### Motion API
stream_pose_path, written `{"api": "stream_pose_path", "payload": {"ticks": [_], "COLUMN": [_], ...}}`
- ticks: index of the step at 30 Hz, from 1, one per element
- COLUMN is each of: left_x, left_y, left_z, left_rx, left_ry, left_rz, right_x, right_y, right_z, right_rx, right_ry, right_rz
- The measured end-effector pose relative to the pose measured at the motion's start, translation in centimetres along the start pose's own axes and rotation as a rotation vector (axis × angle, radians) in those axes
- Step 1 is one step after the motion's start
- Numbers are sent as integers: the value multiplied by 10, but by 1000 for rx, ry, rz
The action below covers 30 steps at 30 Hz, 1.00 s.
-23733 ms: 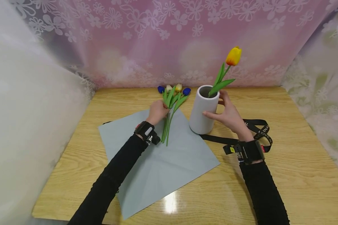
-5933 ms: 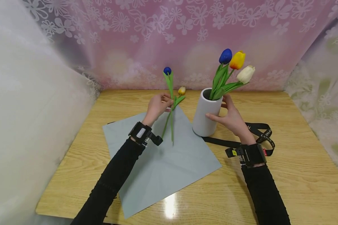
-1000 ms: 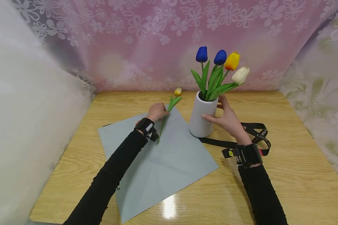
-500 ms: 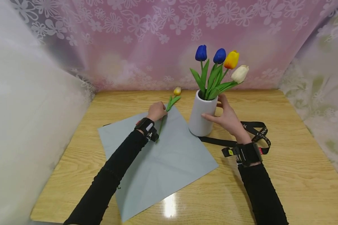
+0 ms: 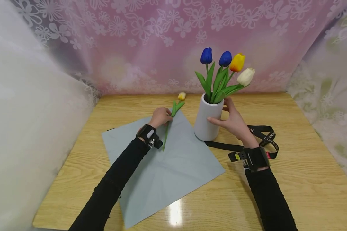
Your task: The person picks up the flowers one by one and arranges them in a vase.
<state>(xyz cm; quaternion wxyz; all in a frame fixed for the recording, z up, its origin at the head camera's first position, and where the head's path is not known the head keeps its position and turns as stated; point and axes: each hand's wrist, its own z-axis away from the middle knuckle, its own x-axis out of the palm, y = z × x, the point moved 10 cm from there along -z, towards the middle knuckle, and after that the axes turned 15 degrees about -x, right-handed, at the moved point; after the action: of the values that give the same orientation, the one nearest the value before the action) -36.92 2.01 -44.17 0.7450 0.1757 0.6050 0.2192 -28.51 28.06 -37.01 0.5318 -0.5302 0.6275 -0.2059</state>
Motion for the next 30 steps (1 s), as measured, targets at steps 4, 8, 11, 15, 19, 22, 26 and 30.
{"api": "stream_pose_path", "payload": {"ticks": [4, 8, 11, 15, 19, 22, 26, 30], "left_x": [0, 0, 0, 0, -2, -3, -6, -9], "left_y": [-9, -15, -19, -23, -23, -22, -21, -16], "left_z": [1, 1, 2, 4, 7, 12, 18, 23], "left_rx": [-33, -63, -85, -87, -50, -24, -14, 40], "left_ry": [-25, -41, -60, -70, -70, -87, -113, -111], "left_rz": [118, 201, 267, 328, 375, 433, 536, 627], "right_x": [0, -1, -1, 0, 1, 1, 1, 1], "right_y": [1, 1, 2, 2, 2, 3, 2, 0], "right_z": [2, 3, 3, 3, 3, 3, 1, 0], "right_rx": [13, 25, 29, 25, 23, 25, 17, 9], "right_ry": [-2, -8, -7, -5, -6, -7, -8, -8], "right_rz": [2, 7, 6, 3, 1, 4, 4, 2]}}
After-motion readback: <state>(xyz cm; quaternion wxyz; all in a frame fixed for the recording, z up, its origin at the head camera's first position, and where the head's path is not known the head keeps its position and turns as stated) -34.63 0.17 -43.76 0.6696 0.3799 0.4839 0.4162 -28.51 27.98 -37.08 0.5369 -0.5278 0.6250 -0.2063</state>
